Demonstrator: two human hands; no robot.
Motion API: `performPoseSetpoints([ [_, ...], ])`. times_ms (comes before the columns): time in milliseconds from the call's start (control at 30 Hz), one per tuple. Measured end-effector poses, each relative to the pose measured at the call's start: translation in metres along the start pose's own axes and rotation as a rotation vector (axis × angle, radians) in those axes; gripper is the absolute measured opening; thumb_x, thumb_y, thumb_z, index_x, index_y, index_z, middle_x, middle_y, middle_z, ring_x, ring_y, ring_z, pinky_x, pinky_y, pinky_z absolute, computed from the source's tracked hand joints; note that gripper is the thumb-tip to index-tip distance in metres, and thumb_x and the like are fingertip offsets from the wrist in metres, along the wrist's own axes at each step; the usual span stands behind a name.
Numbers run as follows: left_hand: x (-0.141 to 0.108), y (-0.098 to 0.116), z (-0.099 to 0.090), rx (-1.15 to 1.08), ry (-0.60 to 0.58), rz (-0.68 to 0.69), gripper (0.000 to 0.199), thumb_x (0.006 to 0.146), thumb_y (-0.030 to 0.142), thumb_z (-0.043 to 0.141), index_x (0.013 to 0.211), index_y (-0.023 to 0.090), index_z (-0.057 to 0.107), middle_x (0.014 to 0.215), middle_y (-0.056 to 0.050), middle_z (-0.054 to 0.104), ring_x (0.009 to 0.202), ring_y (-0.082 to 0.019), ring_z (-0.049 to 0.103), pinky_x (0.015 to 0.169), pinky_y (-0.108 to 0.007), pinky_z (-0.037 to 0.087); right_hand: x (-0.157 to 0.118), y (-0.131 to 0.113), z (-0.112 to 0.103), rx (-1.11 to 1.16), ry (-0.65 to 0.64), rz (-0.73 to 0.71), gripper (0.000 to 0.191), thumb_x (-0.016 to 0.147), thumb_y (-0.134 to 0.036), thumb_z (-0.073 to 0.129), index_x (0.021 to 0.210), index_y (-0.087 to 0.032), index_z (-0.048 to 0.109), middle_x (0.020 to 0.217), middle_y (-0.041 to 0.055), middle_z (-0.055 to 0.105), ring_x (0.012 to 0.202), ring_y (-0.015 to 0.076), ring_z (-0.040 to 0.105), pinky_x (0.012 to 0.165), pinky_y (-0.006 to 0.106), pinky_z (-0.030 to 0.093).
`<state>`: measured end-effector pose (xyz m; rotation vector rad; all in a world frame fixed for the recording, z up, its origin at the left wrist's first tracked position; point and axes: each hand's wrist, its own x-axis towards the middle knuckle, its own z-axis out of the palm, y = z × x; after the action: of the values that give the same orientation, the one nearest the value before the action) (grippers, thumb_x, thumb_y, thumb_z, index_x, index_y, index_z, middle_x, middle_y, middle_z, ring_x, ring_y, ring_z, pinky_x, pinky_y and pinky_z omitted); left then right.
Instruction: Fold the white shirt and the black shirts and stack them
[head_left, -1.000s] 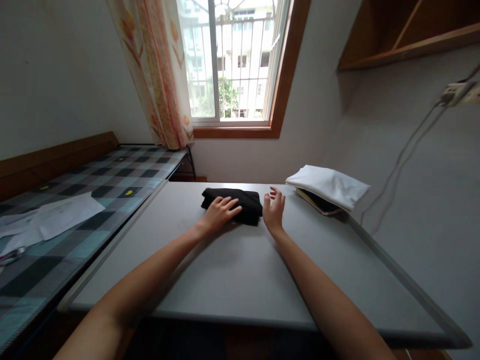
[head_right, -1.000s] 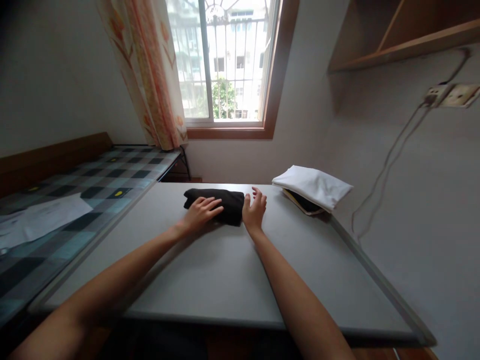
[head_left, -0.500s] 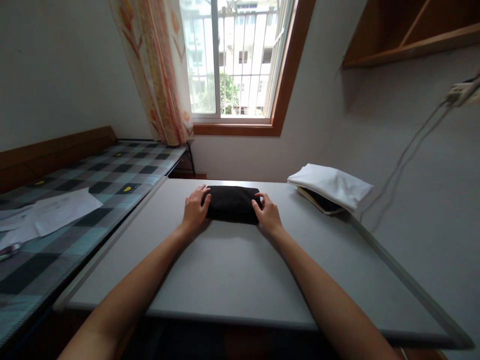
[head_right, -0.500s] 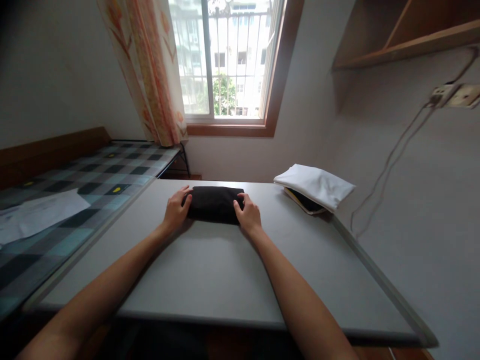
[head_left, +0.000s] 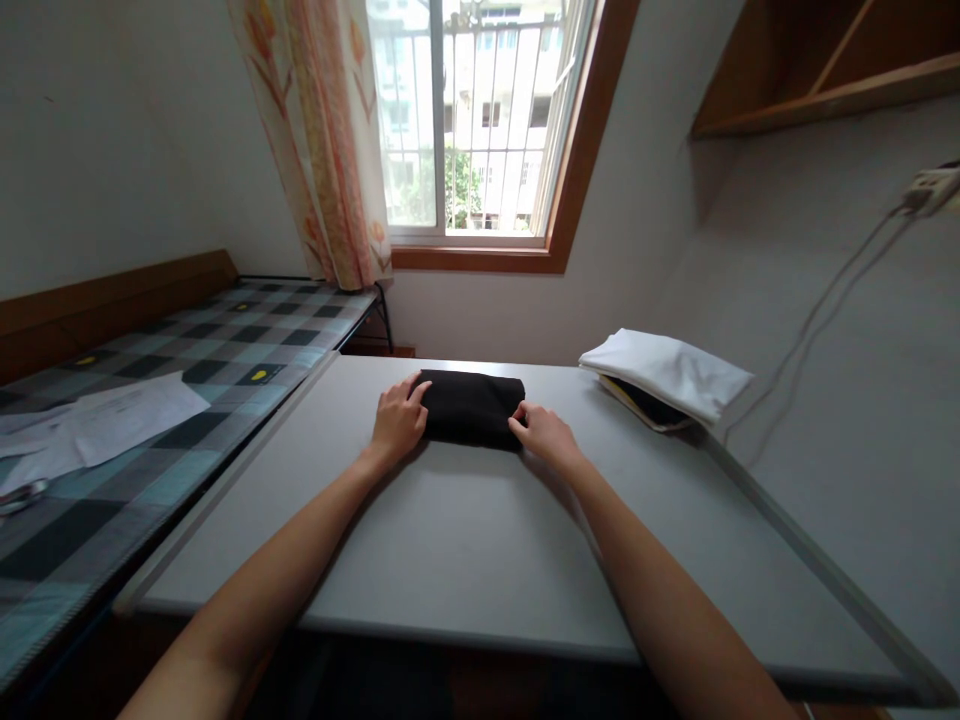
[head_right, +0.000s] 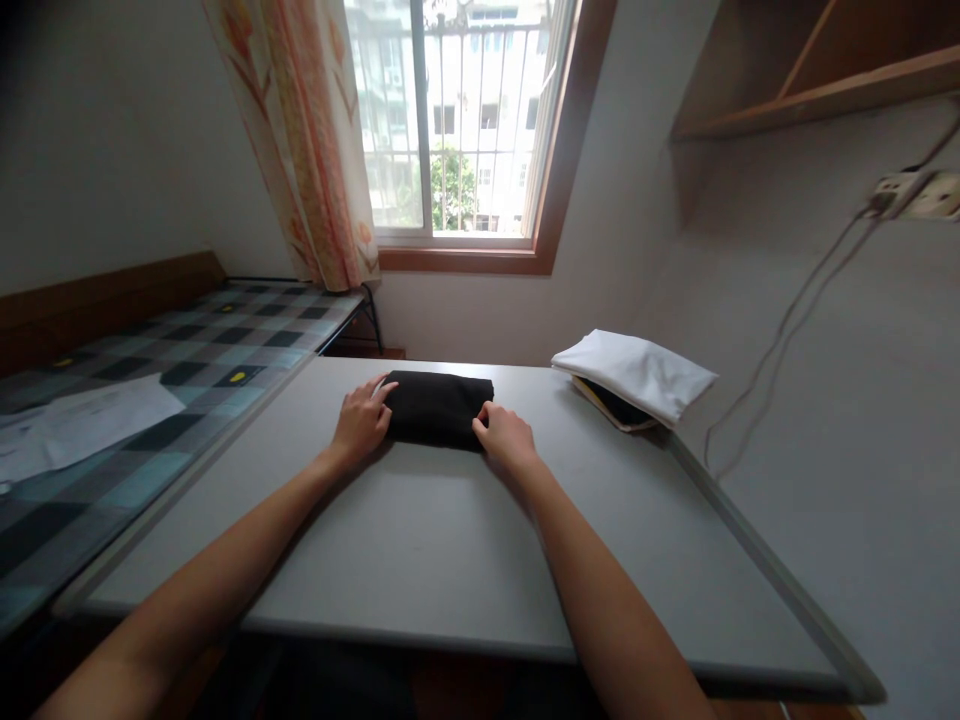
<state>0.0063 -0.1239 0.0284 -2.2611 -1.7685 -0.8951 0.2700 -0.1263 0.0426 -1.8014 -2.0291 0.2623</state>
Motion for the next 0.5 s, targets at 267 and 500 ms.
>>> performPoseSetpoints([
  [267, -0.002, 0.005, 0.008, -0.006, -0.254, 0.147, 0.053, 0.092, 0.027, 0.037, 0.144, 0.021, 0.04, 0.153, -0.006, 0.034, 0.142, -0.024, 0.029, 0.115, -0.042, 0.024, -0.003, -0.008, -0.01, -0.145, -0.108, 0.004, 0.014, 0.086, -0.031, 0.059, 0.084, -0.024, 0.07, 0.087, 0.0079, 0.072, 0.079, 0.022, 0.065, 0.063, 0.029, 0.041],
  [500, -0.005, 0.003, 0.014, -0.007, -0.278, 0.094, 0.055, 0.091, 0.03, 0.037, 0.146, 0.02, 0.038, 0.154, -0.006, 0.033, 0.143, -0.023, 0.027, 0.117, -0.04, 0.02, -0.005, -0.01, -0.013, -0.141, -0.141, 0.024, 0.014, 0.085, -0.029, 0.061, 0.084, -0.024, 0.074, 0.085, 0.0081, 0.072, 0.077, 0.023, 0.065, 0.062, 0.03, 0.041],
])
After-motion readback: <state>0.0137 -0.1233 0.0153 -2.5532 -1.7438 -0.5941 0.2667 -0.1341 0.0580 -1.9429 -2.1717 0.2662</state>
